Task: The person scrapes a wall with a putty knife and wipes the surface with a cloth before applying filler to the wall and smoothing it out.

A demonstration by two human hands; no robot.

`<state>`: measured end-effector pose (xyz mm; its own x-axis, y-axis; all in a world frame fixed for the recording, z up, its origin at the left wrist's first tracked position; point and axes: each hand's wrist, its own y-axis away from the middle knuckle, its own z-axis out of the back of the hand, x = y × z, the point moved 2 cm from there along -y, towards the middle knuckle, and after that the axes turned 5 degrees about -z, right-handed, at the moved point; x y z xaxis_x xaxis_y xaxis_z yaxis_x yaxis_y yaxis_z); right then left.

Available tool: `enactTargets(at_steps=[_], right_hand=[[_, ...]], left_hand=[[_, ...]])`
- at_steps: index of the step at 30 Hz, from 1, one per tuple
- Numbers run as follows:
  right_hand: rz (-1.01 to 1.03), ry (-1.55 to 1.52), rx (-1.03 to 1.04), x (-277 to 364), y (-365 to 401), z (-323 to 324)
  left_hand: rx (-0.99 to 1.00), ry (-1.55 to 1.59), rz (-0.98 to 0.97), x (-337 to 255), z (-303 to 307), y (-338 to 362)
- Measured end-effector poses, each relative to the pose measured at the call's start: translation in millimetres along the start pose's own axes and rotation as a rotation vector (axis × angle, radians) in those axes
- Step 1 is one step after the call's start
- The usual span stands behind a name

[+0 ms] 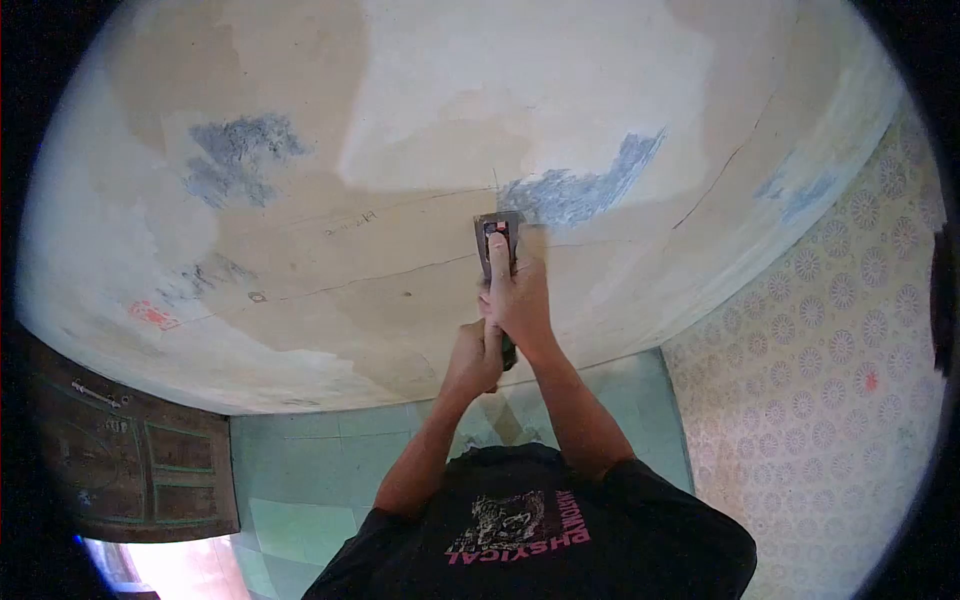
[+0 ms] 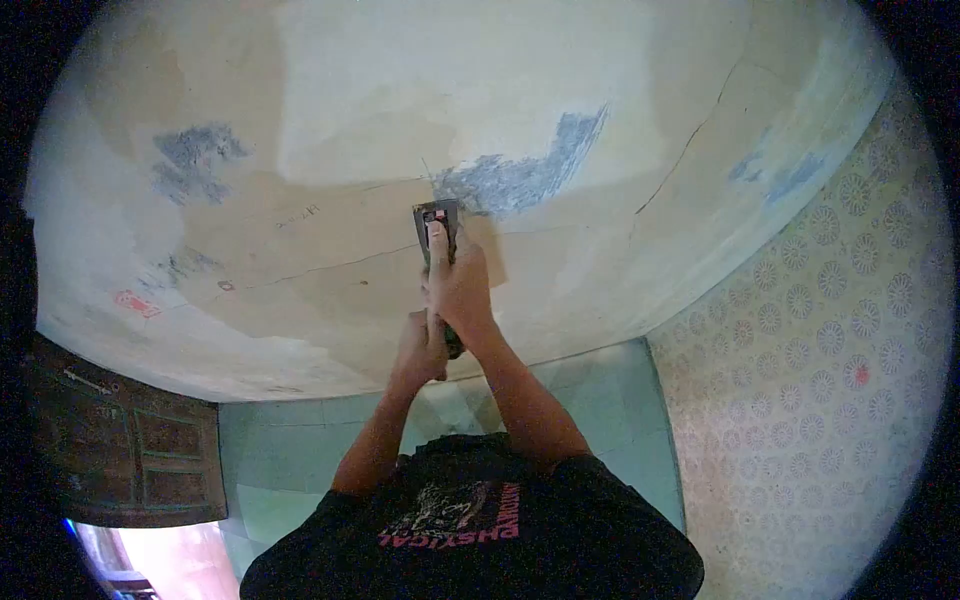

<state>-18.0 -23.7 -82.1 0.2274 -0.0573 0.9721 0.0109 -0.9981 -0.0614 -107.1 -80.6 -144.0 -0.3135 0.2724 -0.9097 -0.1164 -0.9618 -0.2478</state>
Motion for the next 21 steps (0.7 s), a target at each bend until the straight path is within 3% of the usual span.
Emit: enactTargets(at_steps=[3, 5, 6, 8, 9, 11, 12, 13, 14, 15, 16, 18, 19, 20, 21], right_hand=[[0.181, 0.239, 0.001, 1.1, -10.8, 10.6], [0.455, 0.408, -0.113, -4.3, -20.8, 10.5], [0.455, 0.403, -0.121, 21.3, -19.4, -1.7], [0.149, -0.145, 0.003, 87.2, -7.2, -31.4], [0.159, -0.139, 0.005, 91.9, -4.8, -29.9], [0.159, 0.026, 0.079, 107.7, -7.0, -28.0], [0.219, 0.057, 0.084, 96.3, -5.8, -19.5], [0.236, 0.059, 0.088, 85.3, -0.8, -13.1], [0.234, 0.043, 0.057, 73.3, 5.5, -6.7], [0.221, 0.026, 0.023, 60.8, 11.8, -1.1], [0.221, 0.031, 0.026, 50.9, 15.2, 4.1], [-0.073, -0.086, 0.053, 25.2, 24.3, 12.9], [-0.086, -0.085, 0.055, 14.3, 28.6, 15.9], [-0.088, -0.065, 0.092, 4.9, 30.5, 17.6], [-0.092, -0.048, 0.128, -3.1, 33.1, 18.6]], left_hand=[[-0.093, 0.002, -0.114, -1.2, -18.6, -5.1], [-0.149, -0.12, -0.053, 2.1, -10.7, -9.9], [-0.07, -0.072, 0.038, -20.0, 14.2, -22.2], [-0.008, 0.023, 0.035, -72.3, 51.5, -33.4], [0.043, 0.117, -0.002, -87.0, 58.3, -40.0], [0.001, -0.008, -0.065, -90.8, 49.2, -33.1], [0.119, 0.038, 0.19, -73.4, 42.9, -34.0], [-0.159, -0.163, -0.569, -70.6, 29.3, -30.2], [-0.008, -0.104, -0.137, -32.7, 17.9, -19.3], [-0.023, -0.104, -0.313, -22.5, 6.2, -14.1], [0.156, 0.049, 0.007, -21.0, 4.1, -11.8], [0.227, 0.081, 0.088, -10.5, 3.3, -2.5], [0.301, 0.106, 0.161, -3.7, 1.4, 5.5], [0.236, 0.136, 0.021, 6.7, -2.1, 12.3], [0.234, 0.136, 0.03, 18.6, -6.0, 16.0]])
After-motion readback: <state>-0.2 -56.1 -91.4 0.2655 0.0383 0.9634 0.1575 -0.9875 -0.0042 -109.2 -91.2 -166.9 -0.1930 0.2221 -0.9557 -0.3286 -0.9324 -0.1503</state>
